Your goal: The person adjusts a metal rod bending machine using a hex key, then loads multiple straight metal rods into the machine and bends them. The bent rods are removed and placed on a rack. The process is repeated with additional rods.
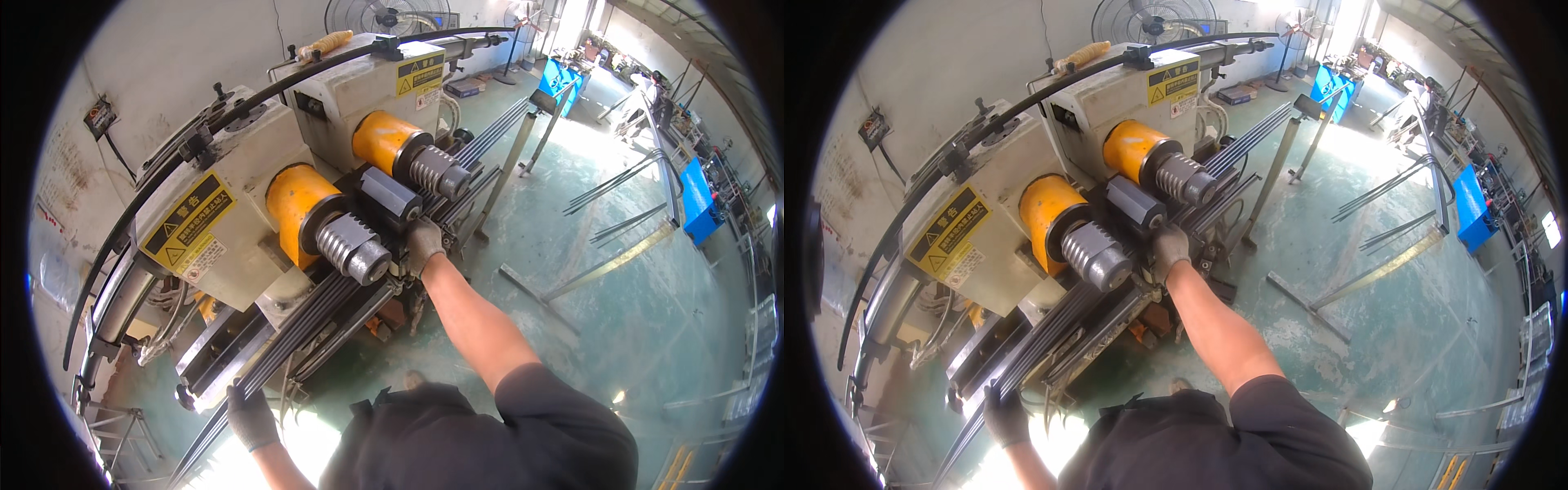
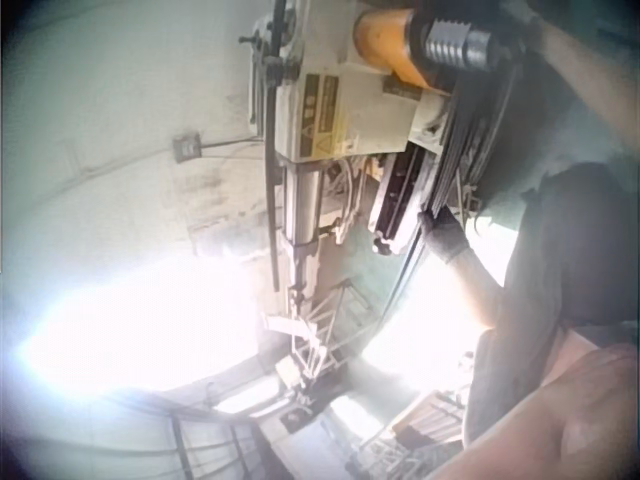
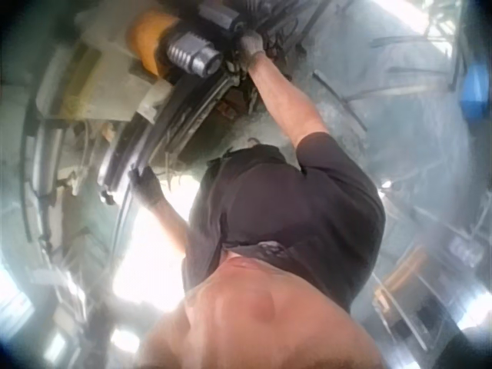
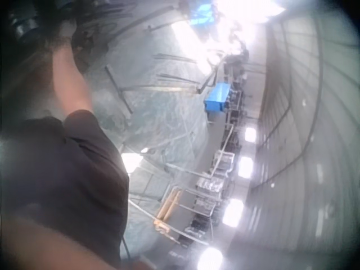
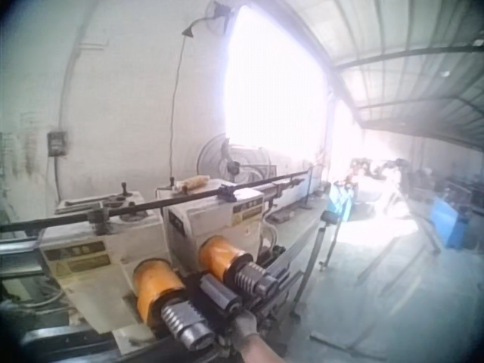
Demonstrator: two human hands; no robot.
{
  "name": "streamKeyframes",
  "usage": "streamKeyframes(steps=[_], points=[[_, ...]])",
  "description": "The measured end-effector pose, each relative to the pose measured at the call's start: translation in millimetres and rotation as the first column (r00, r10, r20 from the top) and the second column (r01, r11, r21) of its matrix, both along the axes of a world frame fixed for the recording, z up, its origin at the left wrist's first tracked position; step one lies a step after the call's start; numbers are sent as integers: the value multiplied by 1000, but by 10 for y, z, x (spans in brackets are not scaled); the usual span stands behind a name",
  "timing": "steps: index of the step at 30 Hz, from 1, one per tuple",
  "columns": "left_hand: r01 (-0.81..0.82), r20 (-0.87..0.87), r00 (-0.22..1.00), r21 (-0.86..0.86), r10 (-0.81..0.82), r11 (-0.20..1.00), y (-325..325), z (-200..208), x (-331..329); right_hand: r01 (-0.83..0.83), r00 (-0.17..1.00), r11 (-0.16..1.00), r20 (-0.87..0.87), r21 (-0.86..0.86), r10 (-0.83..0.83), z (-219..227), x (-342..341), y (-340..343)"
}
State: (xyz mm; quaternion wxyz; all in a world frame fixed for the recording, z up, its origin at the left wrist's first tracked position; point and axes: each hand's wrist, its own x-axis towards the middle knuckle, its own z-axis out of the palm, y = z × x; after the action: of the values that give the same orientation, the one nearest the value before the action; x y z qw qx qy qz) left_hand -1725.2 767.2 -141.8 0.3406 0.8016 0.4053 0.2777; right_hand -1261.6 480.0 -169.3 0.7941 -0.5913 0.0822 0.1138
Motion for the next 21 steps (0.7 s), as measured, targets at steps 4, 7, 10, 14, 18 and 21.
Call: streamKeyframes(steps=[4,7,10,14,18,21], points=[[44,-24,999,-57,-45,997,-28,81,235,9,1000,997,-29,79,-6,-310,181,28],[172,466,882,-460,71,871,338,-3,154,50,998,996,-33,75,-47,-208,179,40],[359,679,508,-726,530,586,734,-107,-240,164,984,961,-109,224,-142,55,75,104],[-84,322,943,3,78,996,861,-307,-547,279,927,934,-316,224,-202,348,-96,86],[64,543,817,-417,192,907,745,-420,-266,208,967,961,-187,183,-174,417,-252,112],[166,530,838,-477,131,863,445,-582,117,237,968,951,-130,199,-214,454,-277,134]])
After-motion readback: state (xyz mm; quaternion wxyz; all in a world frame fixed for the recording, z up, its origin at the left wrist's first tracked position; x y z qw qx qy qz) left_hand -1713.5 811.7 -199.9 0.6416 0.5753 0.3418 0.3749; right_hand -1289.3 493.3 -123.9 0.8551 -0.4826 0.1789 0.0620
